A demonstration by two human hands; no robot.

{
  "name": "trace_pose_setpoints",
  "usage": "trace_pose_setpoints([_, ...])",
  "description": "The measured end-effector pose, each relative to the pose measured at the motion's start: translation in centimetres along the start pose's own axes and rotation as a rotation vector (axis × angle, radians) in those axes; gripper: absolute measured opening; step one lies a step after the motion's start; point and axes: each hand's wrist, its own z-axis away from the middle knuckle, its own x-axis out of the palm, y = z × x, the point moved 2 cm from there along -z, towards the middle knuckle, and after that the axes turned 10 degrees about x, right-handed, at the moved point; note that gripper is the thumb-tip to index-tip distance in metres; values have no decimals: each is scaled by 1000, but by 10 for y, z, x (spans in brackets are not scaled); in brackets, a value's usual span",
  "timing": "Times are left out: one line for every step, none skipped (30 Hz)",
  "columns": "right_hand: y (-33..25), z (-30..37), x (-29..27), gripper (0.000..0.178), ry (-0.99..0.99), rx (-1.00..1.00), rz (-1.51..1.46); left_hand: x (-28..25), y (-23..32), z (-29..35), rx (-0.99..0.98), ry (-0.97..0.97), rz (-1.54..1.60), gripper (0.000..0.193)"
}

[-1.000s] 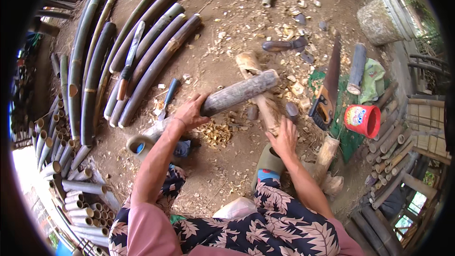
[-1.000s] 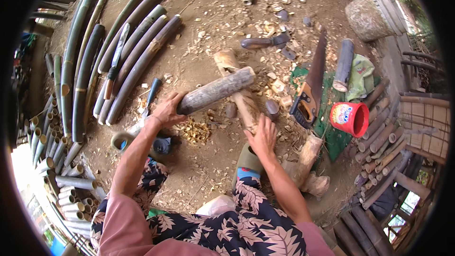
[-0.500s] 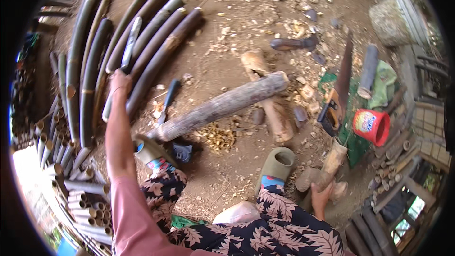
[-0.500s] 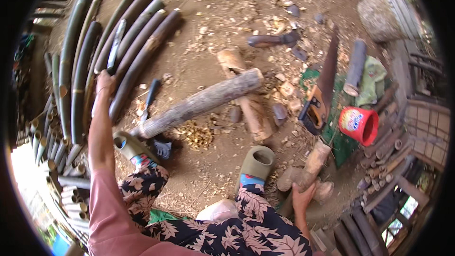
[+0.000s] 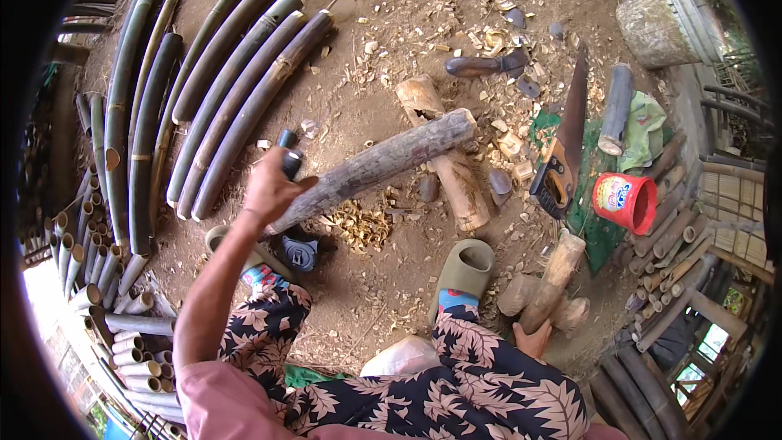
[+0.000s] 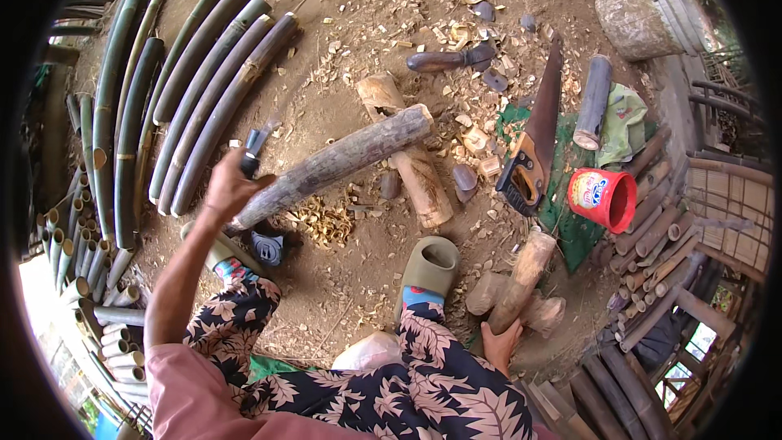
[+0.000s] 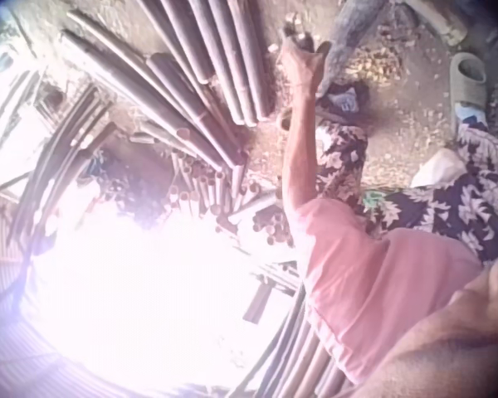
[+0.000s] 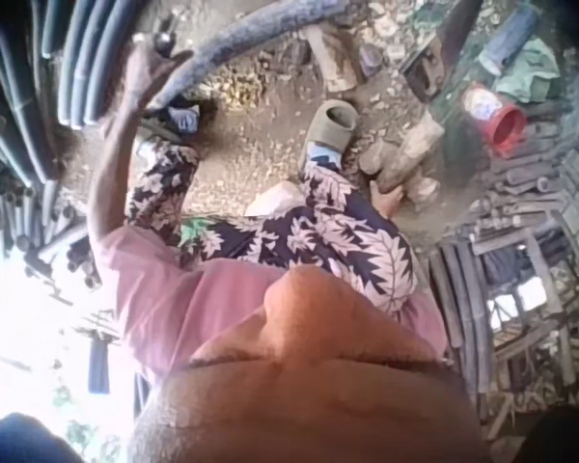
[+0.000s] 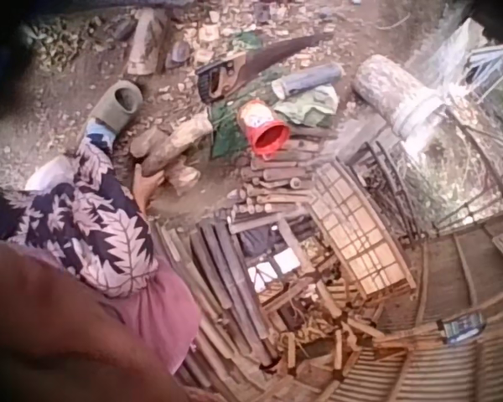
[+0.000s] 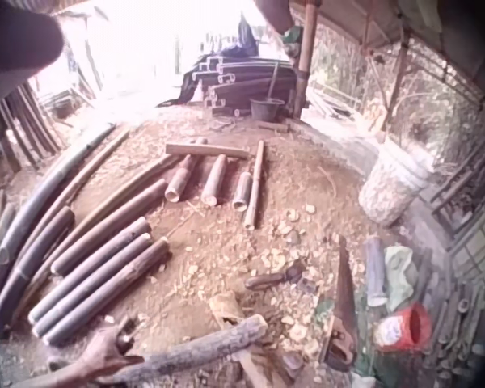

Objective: The person saws a piece of bamboo, carves a notch using a chisel, and uses a handheld saw to cut into several bamboo poles.

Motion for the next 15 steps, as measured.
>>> trace_pose_setpoints([-1,0,-2,98,-1,-3,12,19,-4,-1,55,-33,-40,54])
trace_pose_setpoints([-3,-5,-1,98,-3,-40,1,31,-8,2,99,-63,-81,59])
trace_pose_setpoints([2,-6,2,97,3,-55,-9,40,1,3,187,-45,-90,65])
trace_pose_setpoints([7,-8,2,97,9,-70,-20,52,-2,1,248,-19,-134,65])
trace_pose_setpoints([11,-10,2,97,17,-78,-24,58,-4,2,204,-43,-134,65])
trace_pose_setpoints([10,-8,3,97,26,-79,-31,62,-1,1,166,-72,-137,65])
trace_pose_setpoints([10,-6,4,97,34,-83,-37,67,3,2,150,-63,-153,65])
trace_pose_setpoints([12,-4,4,96,49,-81,-51,72,6,4,133,-53,-170,65])
trace_pose_setpoints([12,-4,5,94,59,-87,-65,74,7,6,109,-37,-189,65])
trace_pose_setpoints([12,-4,6,93,70,-94,-78,77,7,7,135,0,-190,65])
trace_pose_setpoints([16,-6,7,91,93,-132,-107,82,5,7,161,38,-191,64])
trace_pose_setpoints([20,-7,8,89,103,-176,-132,80,7,12,173,76,-199,63])
trace_pose_setpoints([22,-10,8,88,112,-220,-157,77,8,14,187,69,-204,54])
trace_pose_setpoints([26,-13,3,86,65,-198,-220,70,7,17,174,55,-195,50])
trace_pose_setpoints([17,-8,-12,84,14,-175,-282,64,5,20,158,39,-187,47])
